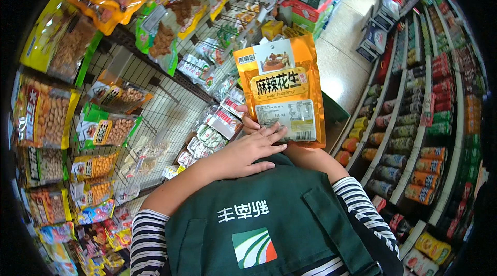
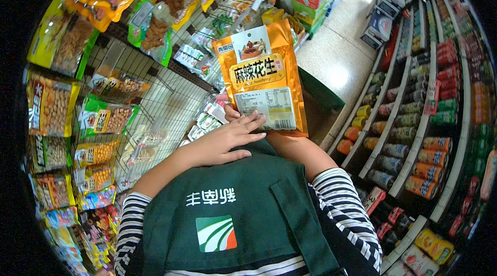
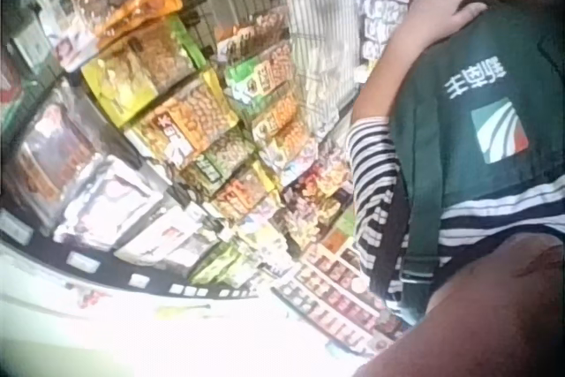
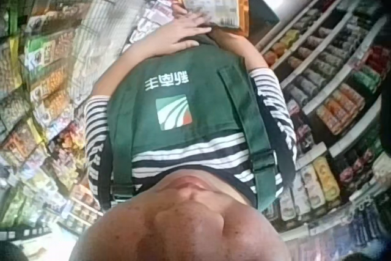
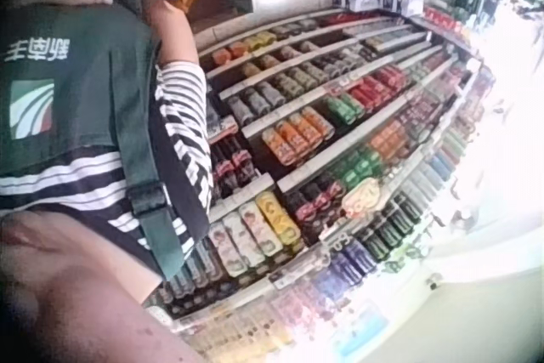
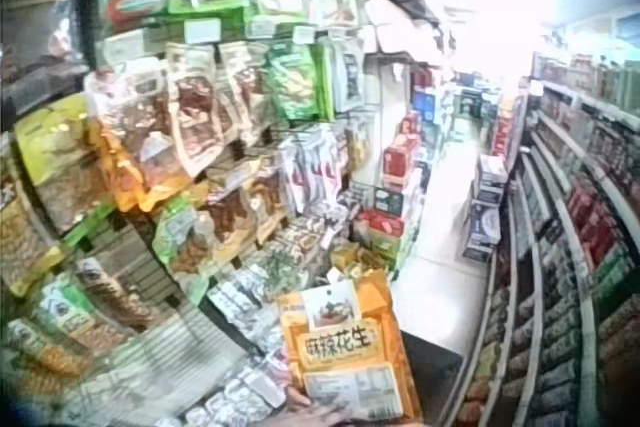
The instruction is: The person repeatedly picks packaged snack items from a cardboard box and places them onto wire display racks in a convenience store aisle. The person handles peanuts, dried meat, and gluten snacks, arranging them on hooks and shelves.
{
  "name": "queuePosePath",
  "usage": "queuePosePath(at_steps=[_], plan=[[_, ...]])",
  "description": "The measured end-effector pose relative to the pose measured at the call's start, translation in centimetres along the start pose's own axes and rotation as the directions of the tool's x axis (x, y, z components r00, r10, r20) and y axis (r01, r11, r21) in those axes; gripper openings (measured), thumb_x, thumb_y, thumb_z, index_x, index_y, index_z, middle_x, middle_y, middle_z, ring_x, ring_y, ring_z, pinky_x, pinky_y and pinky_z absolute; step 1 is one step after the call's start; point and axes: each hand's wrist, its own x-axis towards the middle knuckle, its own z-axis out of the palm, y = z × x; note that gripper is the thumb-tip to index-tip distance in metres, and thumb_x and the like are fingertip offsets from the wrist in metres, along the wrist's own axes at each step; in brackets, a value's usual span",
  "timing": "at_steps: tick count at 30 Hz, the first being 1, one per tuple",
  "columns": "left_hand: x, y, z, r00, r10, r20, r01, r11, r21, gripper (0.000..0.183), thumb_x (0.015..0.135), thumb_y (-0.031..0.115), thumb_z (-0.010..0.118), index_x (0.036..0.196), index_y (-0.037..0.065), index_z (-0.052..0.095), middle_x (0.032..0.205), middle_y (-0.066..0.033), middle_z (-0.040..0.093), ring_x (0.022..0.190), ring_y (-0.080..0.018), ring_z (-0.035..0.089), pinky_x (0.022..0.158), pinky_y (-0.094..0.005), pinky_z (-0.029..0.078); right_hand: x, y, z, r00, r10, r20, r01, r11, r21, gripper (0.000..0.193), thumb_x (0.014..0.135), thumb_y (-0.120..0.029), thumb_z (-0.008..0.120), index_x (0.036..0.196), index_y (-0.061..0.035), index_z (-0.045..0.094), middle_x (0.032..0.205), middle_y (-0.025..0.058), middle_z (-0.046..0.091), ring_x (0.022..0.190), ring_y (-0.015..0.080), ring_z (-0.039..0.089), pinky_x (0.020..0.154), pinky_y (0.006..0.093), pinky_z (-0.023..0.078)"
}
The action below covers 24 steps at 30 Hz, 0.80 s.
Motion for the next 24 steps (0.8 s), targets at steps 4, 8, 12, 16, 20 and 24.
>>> queuePosePath(at_steps=[4,8,12,16,20,24], plan=[[0.1,-0.4,-0.7,0.999,0.031,0.028,-0.028,0.992,-0.120,0.042,0.082,0.020,0.050,0.119,0.004,0.041,0.135,-0.0147,0.025,0.127,-0.0289,0.018,0.101,-0.0396,0.020,0.2,-0.8,2.7,0.994,0.000,0.107,0.004,0.999,-0.032,0.078,0.076,-0.056,0.040,0.129,-0.0022,0.022,0.094,0.0200,0.047,0.086,0.0291,0.048,0.080,0.0372,0.037],[-1.7,-1.6,-1.9,0.986,-0.146,-0.078,0.124,0.964,-0.237,0.041,0.080,0.021,0.053,0.118,0.007,0.044,0.131,-0.0137,0.032,0.121,-0.0288,0.031,0.098,-0.0379,0.027,-1.9,2.1,9.7,0.639,-0.604,-0.476,0.493,0.797,-0.350,0.072,0.074,-0.060,0.043,0.114,-0.0005,0.042,0.085,0.0163,0.051,0.075,0.0225,0.052,0.059,0.0317,0.044],[-3.8,-3.2,-2.8,0.942,-0.259,-0.215,0.200,0.944,-0.262,0.037,0.079,0.021,0.054,0.113,0.008,0.050,0.126,-0.0125,0.040,0.117,-0.0273,0.037,0.096,-0.0351,0.029,-10.8,2.5,7.0,0.429,-0.492,-0.757,0.318,0.867,-0.383,0.060,0.080,-0.056,0.040,0.102,-0.0008,0.049,0.073,0.0076,0.056,0.052,0.0174,0.052,0.044,0.0283,0.043],[-8.1,-5.4,-2.4,0.871,-0.398,-0.288,0.269,0.876,-0.400,0.036,0.079,0.018,0.054,0.113,0.007,0.050,0.124,-0.0115,0.042,0.115,-0.0254,0.039,0.096,-0.0340,0.029,-13.8,4.8,9.7,0.077,-0.420,-0.904,0.287,0.878,-0.384,0.038,0.087,-0.039,0.042,0.102,-0.0049,0.053,0.076,0.0044,0.060,0.064,0.0142,0.058,0.054,0.0282,0.050],[-12.2,-7.5,-1.7,0.766,-0.541,-0.347,0.330,0.794,-0.510,0.033,0.081,0.013,0.052,0.113,0.005,0.050,0.123,-0.0109,0.042,0.115,-0.0235,0.039,0.096,-0.0337,0.029,-18.1,6.4,8.9,-0.100,-0.315,-0.944,0.247,0.911,-0.330,0.033,0.087,-0.035,0.044,0.099,-0.0063,0.055,0.085,0.0050,0.062,0.070,0.0118,0.059,0.058,0.0282,0.050],[-14.5,-8.6,-1.3,0.670,-0.634,-0.388,0.327,0.720,-0.612,0.032,0.081,0.011,0.052,0.112,0.002,0.048,0.122,-0.0115,0.040,0.113,-0.0218,0.040,0.094,-0.0322,0.032,-25.1,6.2,1.6,-0.337,-0.329,-0.882,0.008,0.936,-0.352,0.031,0.086,-0.036,0.045,0.092,-0.0084,0.058,0.083,0.0047,0.063,0.070,0.0120,0.059,0.059,0.0293,0.049]])
